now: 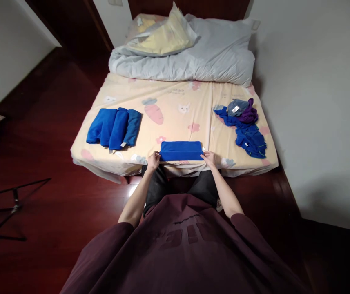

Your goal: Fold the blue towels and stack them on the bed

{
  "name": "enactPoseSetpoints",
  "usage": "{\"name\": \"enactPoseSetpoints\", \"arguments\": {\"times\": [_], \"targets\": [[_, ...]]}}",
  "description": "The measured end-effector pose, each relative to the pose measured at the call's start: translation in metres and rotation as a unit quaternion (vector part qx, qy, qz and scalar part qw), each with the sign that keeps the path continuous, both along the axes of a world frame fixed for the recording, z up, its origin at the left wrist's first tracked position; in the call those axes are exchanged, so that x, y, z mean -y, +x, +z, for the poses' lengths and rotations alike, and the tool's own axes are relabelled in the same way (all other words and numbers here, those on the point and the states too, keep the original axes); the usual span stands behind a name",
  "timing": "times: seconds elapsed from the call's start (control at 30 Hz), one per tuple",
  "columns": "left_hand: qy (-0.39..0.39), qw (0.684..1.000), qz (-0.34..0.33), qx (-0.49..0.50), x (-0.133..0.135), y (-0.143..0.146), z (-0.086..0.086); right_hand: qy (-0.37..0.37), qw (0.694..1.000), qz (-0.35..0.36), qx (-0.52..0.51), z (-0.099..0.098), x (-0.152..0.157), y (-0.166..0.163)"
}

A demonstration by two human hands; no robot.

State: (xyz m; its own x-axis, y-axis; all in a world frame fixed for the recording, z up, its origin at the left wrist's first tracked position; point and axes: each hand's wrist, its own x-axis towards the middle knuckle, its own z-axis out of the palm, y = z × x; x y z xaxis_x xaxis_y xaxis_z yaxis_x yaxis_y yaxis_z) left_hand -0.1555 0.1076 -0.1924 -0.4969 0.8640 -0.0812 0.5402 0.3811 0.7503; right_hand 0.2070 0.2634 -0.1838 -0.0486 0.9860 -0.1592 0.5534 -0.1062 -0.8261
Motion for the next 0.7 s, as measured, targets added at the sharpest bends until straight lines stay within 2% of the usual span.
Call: {"name": "enactPoseSetpoints", "arguments": {"times": [0.13, 0.2, 0.3, 0.37, 0.5, 0.7], "targets": [[0.063, 0.994, -0.039, -0.084, 0.007, 0.003, 0.015, 0.118, 0.991, 0.044, 0.046, 0.019, 0.009, 0.001], [0.077, 0.985, -0.090, -0.123, 0.008, 0.006, 0.021, 0.160, 0.981, 0.097, 0.046, 0.030, 0.012, 0.001], [0.072, 0.971, -0.183, -0.136, 0.006, 0.013, 0.022, 0.179, 0.965, 0.186, 0.040, 0.039, 0.015, 0.000], [0.059, 0.965, -0.217, -0.136, 0.004, 0.018, 0.018, 0.178, 0.955, 0.233, 0.053, 0.038, 0.017, -0.001], [0.017, 0.963, -0.229, -0.142, 0.003, 0.020, 0.005, 0.160, 0.936, 0.295, 0.105, 0.027, 0.021, 0.003], [0.003, 0.958, -0.229, -0.175, 0.006, 0.015, -0.005, 0.175, 0.923, 0.319, 0.126, 0.015, 0.022, 0.009]]}}
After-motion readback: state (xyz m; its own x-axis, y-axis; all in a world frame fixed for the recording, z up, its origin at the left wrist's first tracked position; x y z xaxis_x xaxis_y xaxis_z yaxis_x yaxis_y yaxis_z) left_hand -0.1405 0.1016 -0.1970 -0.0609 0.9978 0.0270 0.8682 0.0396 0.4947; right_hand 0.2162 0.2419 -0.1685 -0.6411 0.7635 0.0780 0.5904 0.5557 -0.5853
